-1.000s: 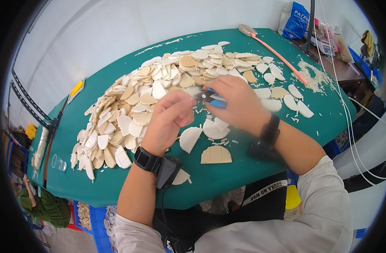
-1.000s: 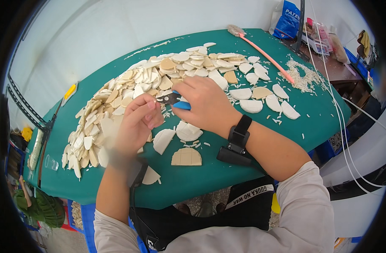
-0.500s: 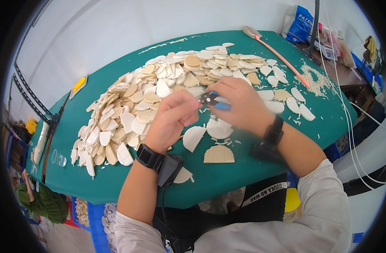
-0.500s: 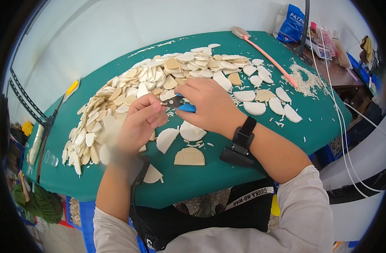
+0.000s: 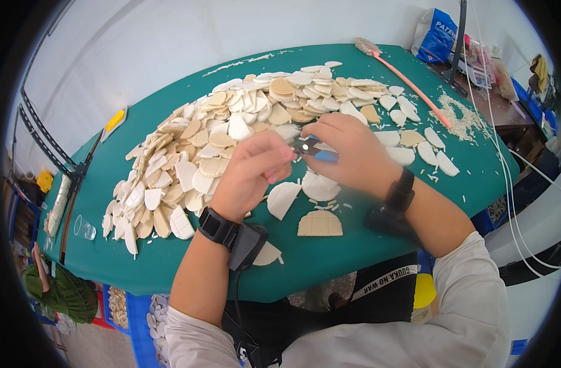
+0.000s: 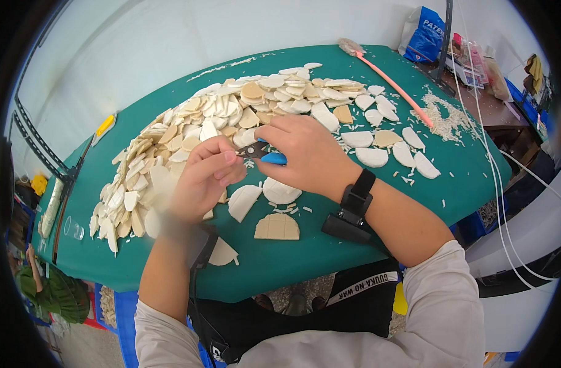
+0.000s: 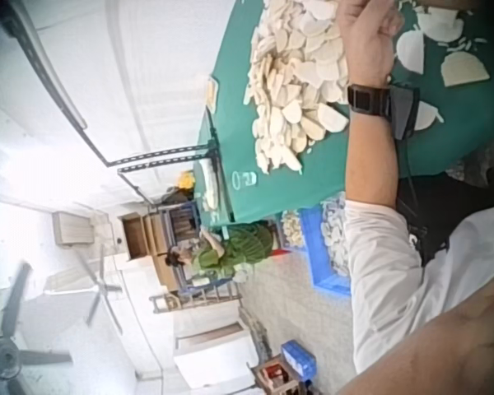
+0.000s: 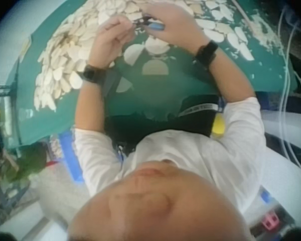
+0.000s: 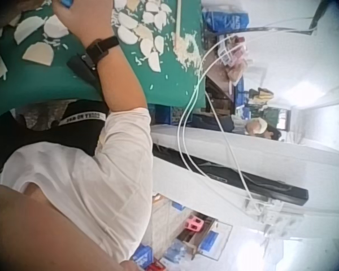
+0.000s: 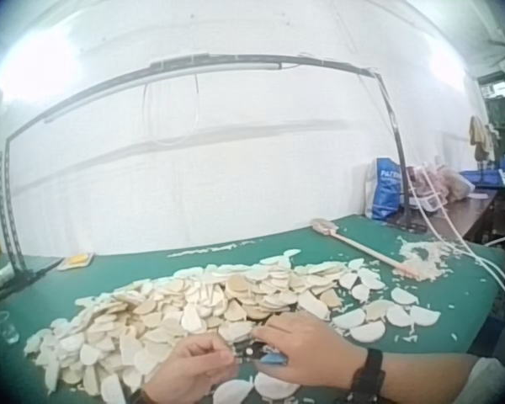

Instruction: The recorder is using a pair of nippers to trim or clean the edges of small wooden slices on a work table.

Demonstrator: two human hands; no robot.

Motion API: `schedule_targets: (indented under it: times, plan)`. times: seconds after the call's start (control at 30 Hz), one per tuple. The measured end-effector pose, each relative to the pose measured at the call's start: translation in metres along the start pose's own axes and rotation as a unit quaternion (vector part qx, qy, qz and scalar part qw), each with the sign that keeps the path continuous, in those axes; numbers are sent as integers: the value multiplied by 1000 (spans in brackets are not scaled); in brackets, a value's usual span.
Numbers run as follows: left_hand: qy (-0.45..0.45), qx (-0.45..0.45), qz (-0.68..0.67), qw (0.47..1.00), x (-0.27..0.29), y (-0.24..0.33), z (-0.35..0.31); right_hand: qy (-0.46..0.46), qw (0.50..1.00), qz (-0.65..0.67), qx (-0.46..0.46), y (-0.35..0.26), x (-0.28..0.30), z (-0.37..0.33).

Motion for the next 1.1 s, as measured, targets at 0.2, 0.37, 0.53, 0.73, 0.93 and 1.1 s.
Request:
schedule_targets:
  times: [0.2, 0.37, 0.53, 0.73, 0.93, 1.1]
  plan:
    - [-13, -6, 12, 1000, 1, 0, 0, -14, 1000, 7, -9, -2, 1, 0]
    - [-14, -10, 28, 999, 2, -1, -1, -23, 999, 23, -18, -3, 3, 0]
    - [-22, -12, 19, 1000, 0, 0, 0, -19, 999, -28, -26, -1, 6, -5]
    - [-17, -12, -1, 1000, 0, 2, -1, 1, 999, -15, -45, 2, 3, -4]
    - [-11, -9, 6, 1000, -2, 1, -1, 22, 999, -30, 1, -2, 5, -2]
    - [-26, -9, 10, 1000, -2, -2, 1, 18, 999, -29, -1, -1, 6, -2]
Point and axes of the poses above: each hand's wrist, its own z-axis towards the middle knuckle, its own x-axis out of the back of the hand, y = z × x, the point moved 1 cm from there along z, towards the middle knuckle, and after that the axes turned 10 degrees about z, right-handed, at the moved point
